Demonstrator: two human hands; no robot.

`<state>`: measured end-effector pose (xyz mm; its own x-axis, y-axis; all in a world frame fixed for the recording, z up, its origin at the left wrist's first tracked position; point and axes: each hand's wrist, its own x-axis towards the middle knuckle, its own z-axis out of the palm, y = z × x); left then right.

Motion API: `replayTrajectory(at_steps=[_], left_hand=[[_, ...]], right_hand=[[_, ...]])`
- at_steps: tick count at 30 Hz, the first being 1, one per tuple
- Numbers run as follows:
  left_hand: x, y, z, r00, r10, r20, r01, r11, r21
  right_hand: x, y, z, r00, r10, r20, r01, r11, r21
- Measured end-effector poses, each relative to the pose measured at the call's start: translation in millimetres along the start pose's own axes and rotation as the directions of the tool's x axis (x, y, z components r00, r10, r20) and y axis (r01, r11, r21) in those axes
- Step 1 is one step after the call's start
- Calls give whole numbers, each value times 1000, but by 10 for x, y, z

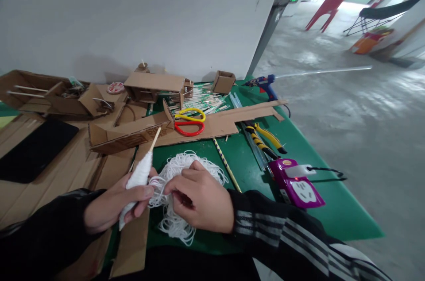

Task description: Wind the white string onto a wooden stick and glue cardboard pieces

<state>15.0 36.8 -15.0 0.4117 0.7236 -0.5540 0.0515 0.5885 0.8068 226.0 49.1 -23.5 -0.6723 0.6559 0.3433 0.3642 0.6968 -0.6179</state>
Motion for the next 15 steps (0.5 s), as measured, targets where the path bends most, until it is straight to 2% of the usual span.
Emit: replayTrajectory(at_steps=[4,10,15], left_hand=[[8,4,7,1000,15,16,-16,1000,24],[11,-2,0,1000,17,-8,-17,1000,-14],[18,7,23,1000,11,-25,-12,1000,-22]], right_hand=[[7,-13,-12,1000,-12,23,11,999,44],[20,-57,-58,991,121,63,-129,981,142],[32,-33,-52,993,42,108,-66,970,232]])
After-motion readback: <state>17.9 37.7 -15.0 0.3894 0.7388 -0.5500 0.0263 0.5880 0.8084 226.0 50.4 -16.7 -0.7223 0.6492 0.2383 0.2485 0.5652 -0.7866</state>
